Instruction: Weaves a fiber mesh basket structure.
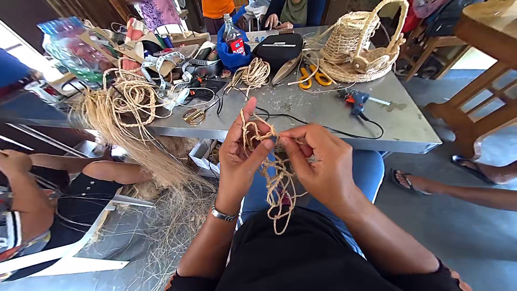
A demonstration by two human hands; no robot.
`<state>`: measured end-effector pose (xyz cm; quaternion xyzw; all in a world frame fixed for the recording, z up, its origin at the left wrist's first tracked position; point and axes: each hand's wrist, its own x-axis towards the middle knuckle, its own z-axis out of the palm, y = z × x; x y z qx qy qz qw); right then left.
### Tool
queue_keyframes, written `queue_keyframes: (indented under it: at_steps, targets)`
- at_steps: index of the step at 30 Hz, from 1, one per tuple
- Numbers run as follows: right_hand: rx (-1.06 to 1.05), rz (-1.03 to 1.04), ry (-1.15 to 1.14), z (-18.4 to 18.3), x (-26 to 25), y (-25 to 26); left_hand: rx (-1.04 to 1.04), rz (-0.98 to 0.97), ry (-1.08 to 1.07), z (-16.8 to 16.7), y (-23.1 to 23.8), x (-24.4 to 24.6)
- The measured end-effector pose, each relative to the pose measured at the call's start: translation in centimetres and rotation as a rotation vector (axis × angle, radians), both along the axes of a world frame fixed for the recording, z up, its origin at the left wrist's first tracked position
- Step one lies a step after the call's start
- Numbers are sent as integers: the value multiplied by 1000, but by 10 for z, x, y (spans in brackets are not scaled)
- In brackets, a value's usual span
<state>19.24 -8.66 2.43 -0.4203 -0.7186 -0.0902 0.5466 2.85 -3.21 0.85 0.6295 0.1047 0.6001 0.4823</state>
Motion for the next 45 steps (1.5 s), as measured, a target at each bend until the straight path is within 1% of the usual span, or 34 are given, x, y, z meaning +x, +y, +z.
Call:
queue_keyframes:
  at_steps: [2,5,9,13,17,20,22,24,28,31,36,40,45]
  targets:
    - [4,13,-3,2,0,0,38,-5,-14,0,0,1]
    - [14,34,-1,3,-3,-2,74,37,-32,0,-2,4]
    - [-4,67,11,4,-1,-4,103,111,-14,0,-4,8]
    - [-4,67,31,3,0,-5,128,126,-1,0,-8,13]
    - [-29,73,25,1,5,-7,111,114,-34,0,-9,14]
    - [-31,81,35,-5,7,-9,110,149,-34,-1,-7,13]
    - [-44,88,61,-7,9,-9,124,113,35,1,-3,6]
    - [-120,112,87,-2,16,-6,129,25,84,1,2,-3]
    - [-289,193,116,13,33,13,-71,-172,54,-7,6,-15]
    - [-363,215,142,18,39,28,-184,-206,39,-12,9,-18]
    - [-432,262,139,22,44,37,-209,-212,81,-13,11,-22]
    - [-465,274,120,21,41,33,-199,-183,54,-12,11,-18]
    - [-424,253,86,18,38,28,-181,-107,133,-7,12,-11]
